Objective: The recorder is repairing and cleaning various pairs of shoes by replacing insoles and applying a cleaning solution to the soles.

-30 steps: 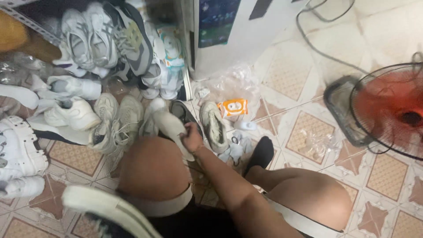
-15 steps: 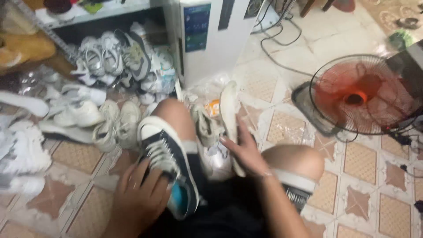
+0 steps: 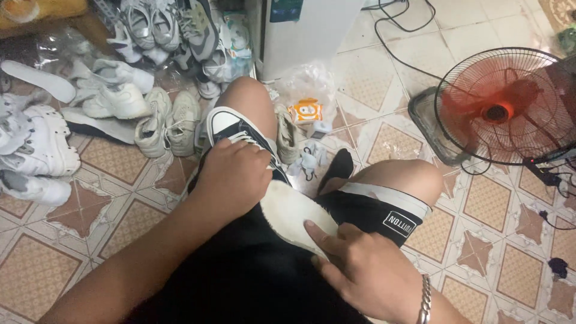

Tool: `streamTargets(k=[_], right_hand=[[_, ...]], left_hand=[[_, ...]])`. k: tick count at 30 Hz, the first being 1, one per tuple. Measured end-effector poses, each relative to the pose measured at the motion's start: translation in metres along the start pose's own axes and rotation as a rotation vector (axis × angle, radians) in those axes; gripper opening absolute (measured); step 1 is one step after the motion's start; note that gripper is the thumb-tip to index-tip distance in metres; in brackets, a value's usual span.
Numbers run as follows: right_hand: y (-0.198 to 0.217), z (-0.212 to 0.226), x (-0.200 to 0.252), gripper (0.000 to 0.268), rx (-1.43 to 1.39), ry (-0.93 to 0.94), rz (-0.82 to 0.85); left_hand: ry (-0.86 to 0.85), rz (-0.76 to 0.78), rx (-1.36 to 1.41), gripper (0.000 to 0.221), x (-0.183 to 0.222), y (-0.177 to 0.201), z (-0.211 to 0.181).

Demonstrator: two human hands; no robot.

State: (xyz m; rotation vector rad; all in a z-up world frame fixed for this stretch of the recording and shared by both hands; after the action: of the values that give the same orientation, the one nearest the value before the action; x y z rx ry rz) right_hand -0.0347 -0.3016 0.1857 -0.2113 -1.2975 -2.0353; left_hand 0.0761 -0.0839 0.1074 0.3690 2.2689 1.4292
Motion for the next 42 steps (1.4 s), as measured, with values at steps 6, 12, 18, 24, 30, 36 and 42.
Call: streamTargets(k=[6, 12, 18, 24, 30, 36, 42], right_hand=[[0.007, 0.014, -0.021, 0.031, 0.140, 0.035, 0.044], [0.004, 0.024, -0.038, 0.023, 0.267, 0.066, 0.149], [-0.003, 0.014, -0.032, 0.028, 0.139, -0.051, -0.030], [-0.024, 0.012, -0.060, 0.024, 0.109, 0.125, -0.159], [-0.029, 0.013, -0.061, 0.025, 0.106, 0.238, -0.100], [-0.027, 0.017, -0.065, 0.020, 0.142, 0.217, -0.248], [-0.063, -0.003, -0.105, 0.023, 0.120, 0.219, -0.380]], left_hand=[[0.035, 0.105, 0.039, 0.014, 0.007, -0.012, -0.004], [0.000, 0.087, 0.128, 0.016, 0.011, -0.015, 0.001], [0.060, 0.124, 0.169, 0.018, 0.014, -0.018, 0.004], [-0.020, 0.036, 0.161, 0.018, 0.015, -0.022, 0.000], [0.056, 0.051, 0.128, 0.017, 0.017, -0.025, 0.004], [0.007, -0.002, 0.128, 0.017, 0.022, -0.030, 0.005], [0.063, 0.076, 0.204, 0.018, 0.027, -0.030, 0.004]])
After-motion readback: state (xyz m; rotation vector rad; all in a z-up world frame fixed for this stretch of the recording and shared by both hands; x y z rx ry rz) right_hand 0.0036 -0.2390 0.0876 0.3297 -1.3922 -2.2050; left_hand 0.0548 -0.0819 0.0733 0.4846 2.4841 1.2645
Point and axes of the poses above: each hand's wrist, its own x-axis away from the middle knuckle, its own y-axis out of the back of the hand, z = x × y, the point moved 1 cm from there along -x, towards the middle knuckle, and after that the axes turned 9 degrees about y, right-handed, at the moved point
